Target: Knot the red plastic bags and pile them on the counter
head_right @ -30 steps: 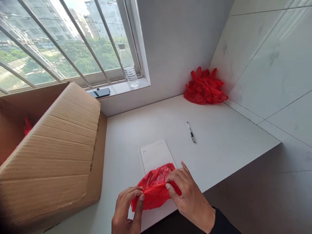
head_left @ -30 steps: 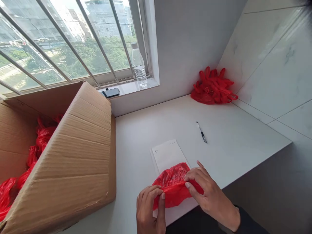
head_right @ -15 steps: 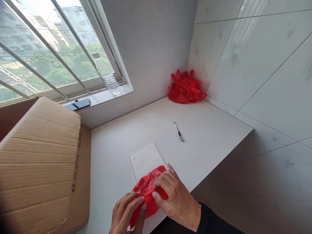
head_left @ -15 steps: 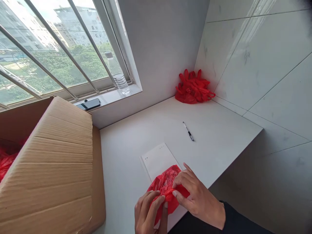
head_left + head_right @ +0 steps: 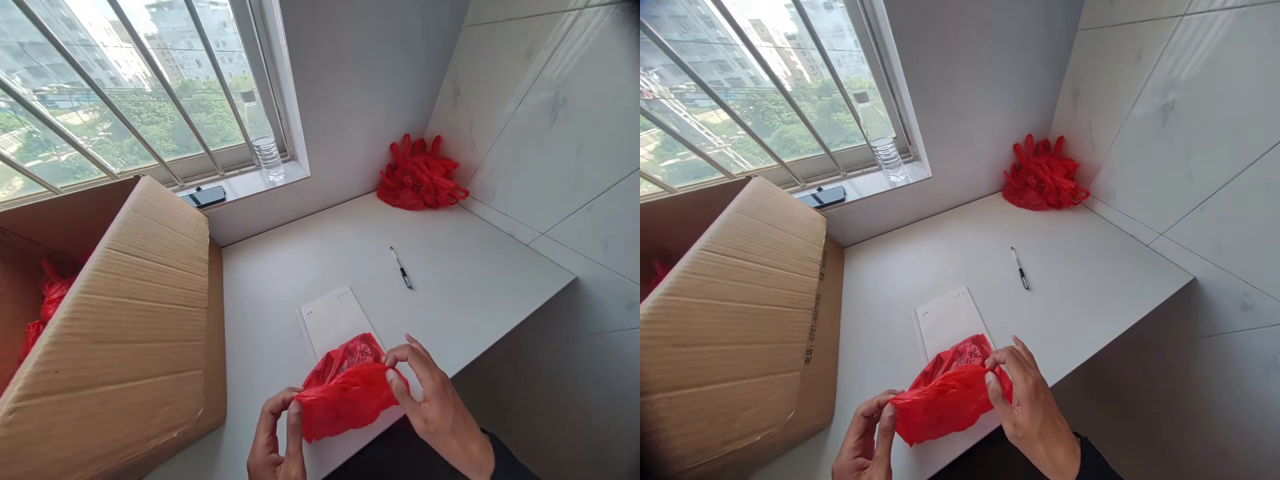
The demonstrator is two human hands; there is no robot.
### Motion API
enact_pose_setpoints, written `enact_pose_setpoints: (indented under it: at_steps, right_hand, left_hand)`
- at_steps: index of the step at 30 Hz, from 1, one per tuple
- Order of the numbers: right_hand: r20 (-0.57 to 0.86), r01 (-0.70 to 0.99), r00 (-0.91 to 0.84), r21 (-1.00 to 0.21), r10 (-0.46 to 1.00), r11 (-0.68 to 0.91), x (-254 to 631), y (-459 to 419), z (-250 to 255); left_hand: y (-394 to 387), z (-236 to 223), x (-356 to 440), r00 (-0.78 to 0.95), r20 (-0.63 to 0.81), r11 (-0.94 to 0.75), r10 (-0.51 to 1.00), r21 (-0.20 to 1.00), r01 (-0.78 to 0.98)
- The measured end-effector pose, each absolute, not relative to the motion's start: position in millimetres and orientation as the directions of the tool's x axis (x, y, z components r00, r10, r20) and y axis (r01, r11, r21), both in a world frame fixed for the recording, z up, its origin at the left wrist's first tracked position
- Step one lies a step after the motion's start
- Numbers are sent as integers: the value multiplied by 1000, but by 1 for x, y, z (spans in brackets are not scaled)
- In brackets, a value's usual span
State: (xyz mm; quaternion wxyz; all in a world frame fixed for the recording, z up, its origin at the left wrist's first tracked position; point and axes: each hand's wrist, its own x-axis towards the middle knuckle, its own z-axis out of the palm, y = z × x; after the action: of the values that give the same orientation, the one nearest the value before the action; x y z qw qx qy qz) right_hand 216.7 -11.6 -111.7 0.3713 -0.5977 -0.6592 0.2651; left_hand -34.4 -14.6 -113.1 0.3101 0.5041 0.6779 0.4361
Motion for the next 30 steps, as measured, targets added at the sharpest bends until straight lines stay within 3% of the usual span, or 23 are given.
enact_pose_setpoints:
  at_steps: [2, 5, 8, 11, 14, 17, 19, 25, 30]
  right_hand:
    - [89, 610, 20, -790, 996, 58, 217, -18, -113]
    - [24, 629, -49, -776, 998, 50, 211, -19, -107]
    - [47, 612, -115, -783, 992, 108, 202, -14, -97]
    - [129, 556, -123, -812, 984, 176, 200, -10, -92]
    - [62, 508, -17, -859, 998, 62, 206, -11, -93]
    - [-171, 351, 114, -914, 979, -201, 216, -13, -92]
    - [-245, 213, 139, -939, 960, -270, 220, -13, -89]
    - [-274, 95, 135, -953, 952, -288, 220, -15, -71]
    - [-159, 80, 210, -981, 965, -179, 227, -19, -66]
  left_hand:
    - [-18, -110, -35, -285, -13, 123, 958, 920, 371]
    - [-22, -100, -23, -227, 148, -24, 963, 881, 472]
    - [-19, -88, -10, 14, 369, -286, 929, 696, 659]
    - [-15, -83, -9, 182, 429, -426, 885, 587, 688]
    - [-13, -85, -19, 37, 381, -320, 924, 716, 621]
    - [-16, -87, -30, -243, 174, -41, 954, 881, 472]
    - [-18, -87, -35, -352, 65, 73, 934, 928, 365]
    - [-25, -74, -30, -511, 184, 42, 840, 916, 399]
    - [-28, -45, -17, -589, -131, 190, 798, 981, 39]
